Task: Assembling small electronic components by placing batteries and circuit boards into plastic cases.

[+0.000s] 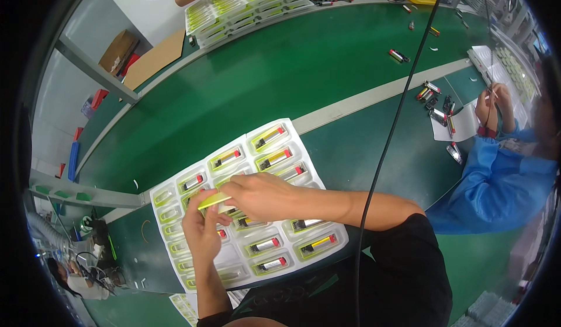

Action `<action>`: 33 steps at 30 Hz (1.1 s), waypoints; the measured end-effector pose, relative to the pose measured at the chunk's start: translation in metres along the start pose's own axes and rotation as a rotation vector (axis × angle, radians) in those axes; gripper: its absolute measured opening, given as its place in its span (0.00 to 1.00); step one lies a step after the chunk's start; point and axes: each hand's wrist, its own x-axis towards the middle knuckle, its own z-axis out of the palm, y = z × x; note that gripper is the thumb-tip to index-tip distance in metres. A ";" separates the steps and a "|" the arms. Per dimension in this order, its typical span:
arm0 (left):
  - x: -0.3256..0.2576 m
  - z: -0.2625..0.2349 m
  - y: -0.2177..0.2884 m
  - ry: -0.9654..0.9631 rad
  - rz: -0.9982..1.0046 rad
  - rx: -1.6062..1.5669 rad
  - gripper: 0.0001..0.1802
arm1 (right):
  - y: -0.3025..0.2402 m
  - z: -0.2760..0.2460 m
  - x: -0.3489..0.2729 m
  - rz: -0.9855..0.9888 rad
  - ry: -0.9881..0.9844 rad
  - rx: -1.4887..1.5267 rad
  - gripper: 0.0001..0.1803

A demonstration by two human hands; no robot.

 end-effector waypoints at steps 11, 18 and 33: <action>0.004 -0.001 -0.010 0.165 0.202 0.062 0.12 | -0.008 -0.015 0.008 0.298 0.094 0.424 0.13; 0.005 0.000 -0.019 0.229 0.236 0.228 0.12 | -0.015 -0.004 0.011 0.439 0.004 0.368 0.09; -0.007 -0.008 -0.007 0.326 0.487 0.063 0.23 | -0.010 0.003 0.011 -0.179 0.380 0.206 0.17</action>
